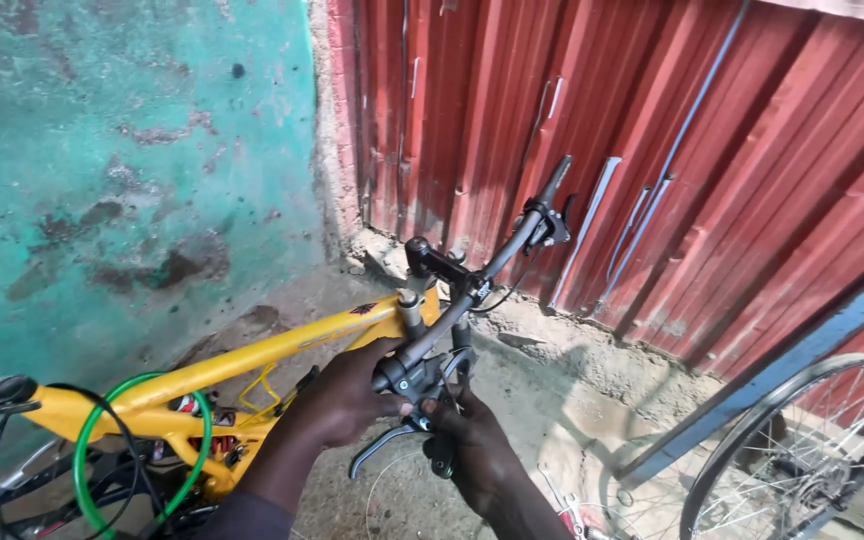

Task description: The person works on the handlebars of a yellow bicycle, using a wrench to tighten bolts on the stem and brake levers. They then handle a brake cable, routing it along the frame and using pliers to cut the excess wire.

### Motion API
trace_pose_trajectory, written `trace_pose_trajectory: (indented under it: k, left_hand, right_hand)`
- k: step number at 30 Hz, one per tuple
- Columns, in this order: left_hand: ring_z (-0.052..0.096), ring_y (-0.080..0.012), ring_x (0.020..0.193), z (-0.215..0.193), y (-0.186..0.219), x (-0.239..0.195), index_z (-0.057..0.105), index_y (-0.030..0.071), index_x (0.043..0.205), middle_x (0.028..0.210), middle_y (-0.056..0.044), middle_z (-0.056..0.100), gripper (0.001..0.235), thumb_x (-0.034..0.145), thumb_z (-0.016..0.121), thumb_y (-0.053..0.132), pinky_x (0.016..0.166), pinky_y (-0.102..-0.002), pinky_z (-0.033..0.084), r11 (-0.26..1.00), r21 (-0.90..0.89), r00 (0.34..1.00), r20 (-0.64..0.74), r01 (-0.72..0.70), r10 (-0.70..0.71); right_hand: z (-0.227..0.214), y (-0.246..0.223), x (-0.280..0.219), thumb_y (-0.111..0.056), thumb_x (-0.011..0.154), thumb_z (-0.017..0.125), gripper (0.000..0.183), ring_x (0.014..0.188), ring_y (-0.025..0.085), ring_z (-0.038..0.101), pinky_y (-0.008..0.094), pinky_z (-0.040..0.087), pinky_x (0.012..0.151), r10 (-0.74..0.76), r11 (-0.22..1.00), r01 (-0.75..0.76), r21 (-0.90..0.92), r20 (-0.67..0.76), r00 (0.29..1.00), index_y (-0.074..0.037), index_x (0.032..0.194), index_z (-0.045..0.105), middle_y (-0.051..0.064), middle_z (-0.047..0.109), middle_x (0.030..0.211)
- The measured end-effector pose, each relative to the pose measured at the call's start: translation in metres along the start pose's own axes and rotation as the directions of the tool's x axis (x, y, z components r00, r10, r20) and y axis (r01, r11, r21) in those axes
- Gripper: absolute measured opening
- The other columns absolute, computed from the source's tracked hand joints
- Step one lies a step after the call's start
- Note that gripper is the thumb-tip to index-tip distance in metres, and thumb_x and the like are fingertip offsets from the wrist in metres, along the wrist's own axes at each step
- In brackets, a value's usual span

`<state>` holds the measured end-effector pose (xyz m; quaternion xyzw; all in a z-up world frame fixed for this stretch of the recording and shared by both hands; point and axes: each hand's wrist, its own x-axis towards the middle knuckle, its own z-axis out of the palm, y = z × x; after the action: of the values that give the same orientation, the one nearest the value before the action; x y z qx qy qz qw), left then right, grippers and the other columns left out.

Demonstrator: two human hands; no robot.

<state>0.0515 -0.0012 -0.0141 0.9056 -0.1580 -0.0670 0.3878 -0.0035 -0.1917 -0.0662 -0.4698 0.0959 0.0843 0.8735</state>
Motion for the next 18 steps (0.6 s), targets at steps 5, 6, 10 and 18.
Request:
trace_pose_trajectory:
  k: [5, 6, 10, 18]
  left_hand:
    - [0.07, -0.0236, 0.083, 0.003, 0.002, -0.002, 0.059, 0.014, 0.125, 0.102, -0.005, 0.076, 0.053, 0.078, 0.081, 0.026, 0.076, -0.04, 0.051, 0.995, 0.098, 1.0, 0.005, 0.018, -0.019]
    - [0.07, -0.0236, 0.083, 0.002, 0.007, -0.004, 0.059, 0.014, 0.125, 0.102, -0.005, 0.076, 0.053, 0.078, 0.081, 0.026, 0.076, -0.04, 0.051, 0.995, 0.098, 1.0, 0.004, 0.021, -0.021]
    - [0.07, -0.0258, 0.079, 0.001, 0.013, -0.006, 0.064, 0.016, 0.124, 0.097, -0.005, 0.078, 0.053, 0.075, 0.081, 0.023, 0.073, -0.041, 0.052, 0.996, 0.086, 0.999, -0.042, -0.02, 0.024]
    - [0.07, -0.0323, 0.09, 0.011, 0.002, -0.004, 0.058, 0.012, 0.134, 0.106, -0.01, 0.075, 0.064, 0.076, 0.081, 0.025, 0.077, -0.047, 0.052, 0.985, 0.15, 0.986, -0.132, -0.086, 0.106]
  right_hand:
    - [0.001, -0.004, -0.002, -0.004, 0.095, 0.07, 0.024, 0.055, 0.015, 0.047, 0.026, 0.032, 0.043, 0.02, 1.0, -0.02, -0.005, -0.013, 1.0, -0.003, 0.115, 0.058, 0.011, 0.057, 0.085]
    - [0.0, -0.003, -0.001, -0.004, 0.095, 0.07, 0.024, 0.055, 0.015, 0.047, 0.026, 0.032, 0.043, 0.022, 1.0, -0.022, -0.005, -0.011, 1.0, -0.003, 0.115, 0.058, 0.011, 0.057, 0.085]
    - [-0.004, -0.003, 0.004, -0.004, 0.096, 0.068, 0.023, 0.054, 0.015, 0.047, 0.026, 0.032, 0.043, 0.021, 1.0, -0.021, 0.017, 0.008, 1.0, -0.005, 0.117, 0.059, 0.012, 0.062, 0.087]
    - [-0.01, 0.007, 0.012, -0.002, 0.097, 0.065, 0.022, 0.056, 0.014, 0.047, 0.027, 0.036, 0.045, -0.003, 0.998, 0.001, 0.059, 0.033, 0.999, -0.006, 0.118, 0.059, 0.011, 0.058, 0.084]
